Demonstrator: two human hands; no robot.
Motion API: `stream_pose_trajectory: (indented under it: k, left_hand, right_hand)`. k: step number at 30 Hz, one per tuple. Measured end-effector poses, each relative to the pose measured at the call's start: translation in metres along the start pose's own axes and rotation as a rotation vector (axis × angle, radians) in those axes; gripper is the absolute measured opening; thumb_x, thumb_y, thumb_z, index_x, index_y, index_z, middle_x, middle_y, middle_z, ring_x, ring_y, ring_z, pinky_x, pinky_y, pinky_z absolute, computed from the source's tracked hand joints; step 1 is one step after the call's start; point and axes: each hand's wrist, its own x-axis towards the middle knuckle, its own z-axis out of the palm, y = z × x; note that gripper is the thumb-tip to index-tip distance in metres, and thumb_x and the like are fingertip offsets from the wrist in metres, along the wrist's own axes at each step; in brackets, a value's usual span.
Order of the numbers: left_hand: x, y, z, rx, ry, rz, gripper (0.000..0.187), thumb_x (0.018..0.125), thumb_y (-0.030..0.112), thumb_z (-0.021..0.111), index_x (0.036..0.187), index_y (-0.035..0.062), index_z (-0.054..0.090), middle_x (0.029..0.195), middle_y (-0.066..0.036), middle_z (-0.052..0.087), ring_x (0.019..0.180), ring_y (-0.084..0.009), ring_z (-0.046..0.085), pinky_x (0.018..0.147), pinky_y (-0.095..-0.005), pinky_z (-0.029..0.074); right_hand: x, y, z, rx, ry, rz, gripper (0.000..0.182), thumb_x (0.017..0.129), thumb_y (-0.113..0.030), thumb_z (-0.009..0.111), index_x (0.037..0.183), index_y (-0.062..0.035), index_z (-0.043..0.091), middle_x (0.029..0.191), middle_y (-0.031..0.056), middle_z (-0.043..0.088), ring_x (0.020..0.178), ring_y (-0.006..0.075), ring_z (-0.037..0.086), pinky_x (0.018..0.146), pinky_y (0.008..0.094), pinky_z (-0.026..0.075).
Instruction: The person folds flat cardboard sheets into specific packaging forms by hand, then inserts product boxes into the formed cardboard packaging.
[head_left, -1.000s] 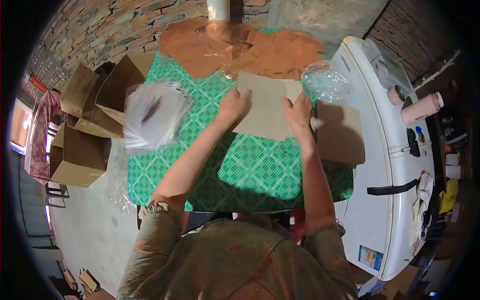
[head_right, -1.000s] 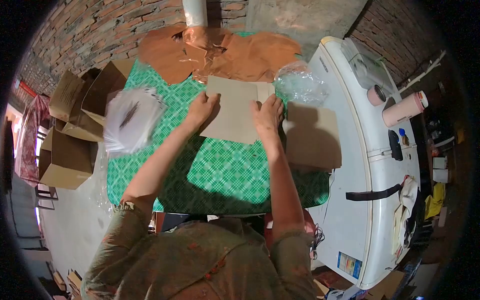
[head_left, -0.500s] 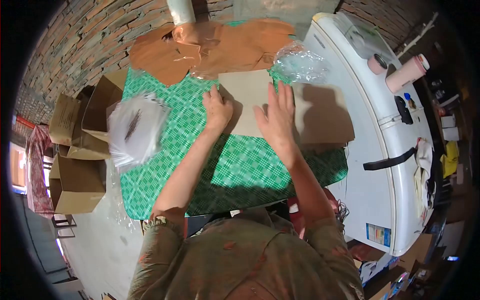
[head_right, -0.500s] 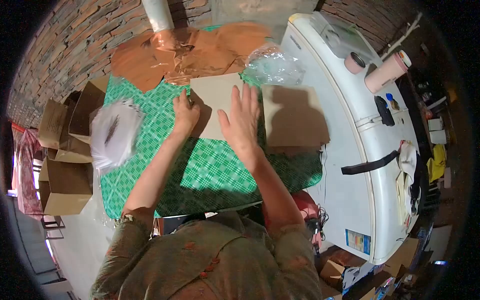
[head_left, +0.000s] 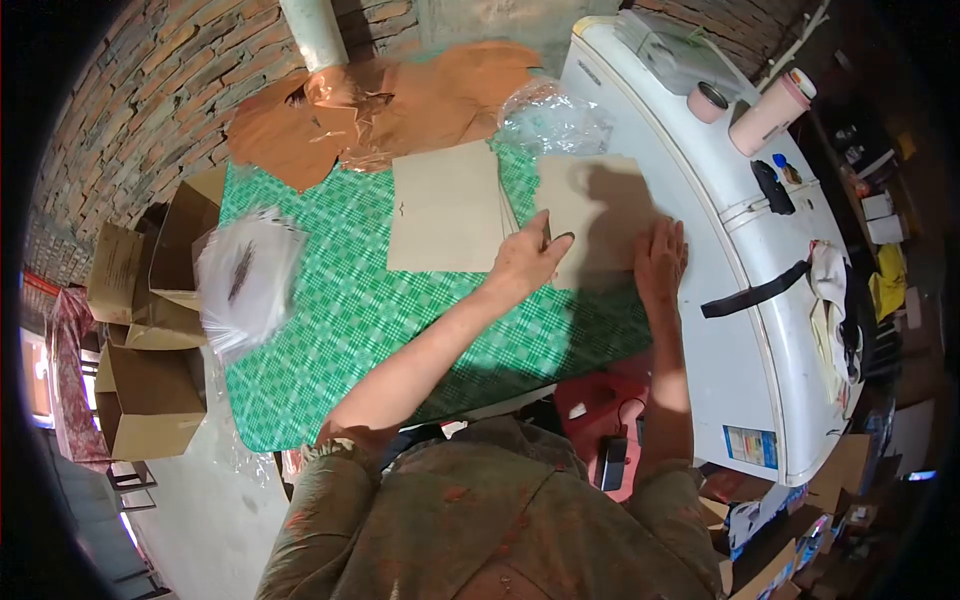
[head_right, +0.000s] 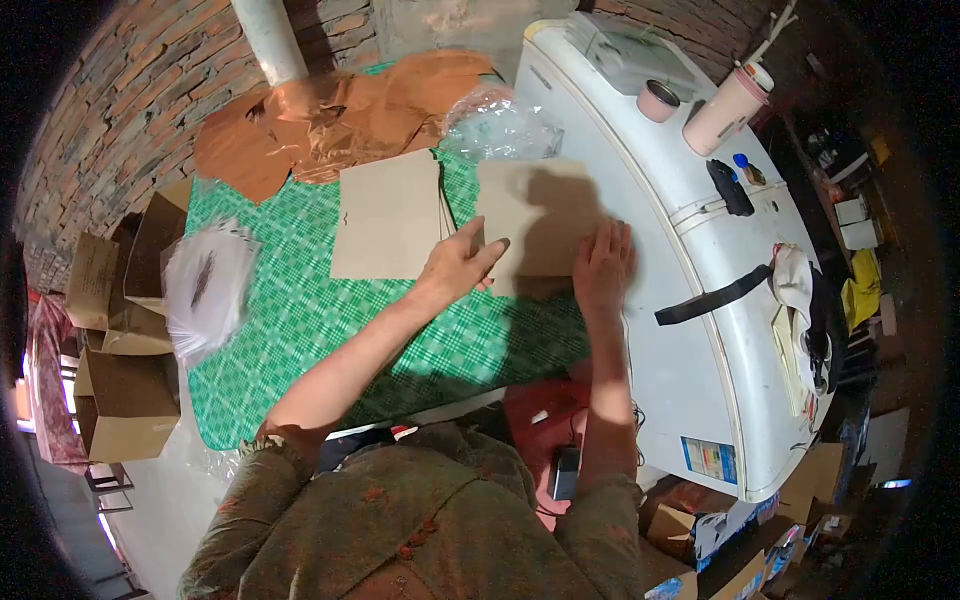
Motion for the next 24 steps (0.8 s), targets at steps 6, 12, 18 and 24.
stream_pose_trajectory:
  k: [6, 12, 18, 24]
  left_hand:
    - [-0.014, -0.005, 0.016, -0.182, 0.018, 0.029, 0.052, 0.097, 0.014, 0.06, 0.138, -0.0102, 0.038, 0.073, -0.009, 0.064, 0.061, -0.0152, 0.064, 0.056, -0.0289, 0.054]
    - [-0.017, -0.021, 0.016, -0.248, 0.101, -0.022, 0.04, 0.096, 0.014, 0.062, 0.125, -0.0083, 0.046, 0.068, -0.007, 0.059, 0.056, -0.0154, 0.062, 0.051, -0.0293, 0.054]
    - [-0.022, -0.023, 0.015, -0.245, 0.183, 0.032, 0.025, 0.096, 0.018, 0.064, 0.098, -0.002, 0.05, 0.064, -0.003, 0.055, 0.053, -0.0105, 0.056, 0.048, -0.0266, 0.051]
    - [-0.024, -0.014, 0.003, -0.602, 0.176, -0.141, 0.024, 0.097, 0.024, 0.065, 0.092, 0.0034, 0.053, 0.068, 0.0, 0.057, 0.054, -0.0081, 0.054, 0.046, -0.0244, 0.047]
  right_hand:
    - [0.0, 0.003, -0.011, 0.063, 0.024, -0.085, 0.051, 0.094, -0.027, 0.058, 0.139, -0.0052, 0.049, 0.148, 0.0144, 0.044, 0.144, 0.0361, 0.029, 0.117, 0.0527, 0.021]
    - [-0.017, -0.015, -0.02, 0.025, 0.019, -0.194, 0.048, 0.095, -0.025, 0.058, 0.137, -0.0034, 0.05, 0.148, 0.0141, 0.044, 0.144, 0.0366, 0.03, 0.117, 0.0524, 0.022]
    - [-0.022, -0.024, -0.026, 0.117, 0.011, -0.219, 0.046, 0.097, -0.025, 0.057, 0.136, -0.0014, 0.051, 0.147, 0.0135, 0.045, 0.143, 0.036, 0.031, 0.117, 0.0515, 0.022]
    - [-0.031, -0.027, -0.025, 0.132, 0.034, -0.302, 0.044, 0.097, -0.024, 0.057, 0.133, -0.0004, 0.053, 0.146, 0.0128, 0.047, 0.144, 0.0358, 0.03, 0.118, 0.0529, 0.019]
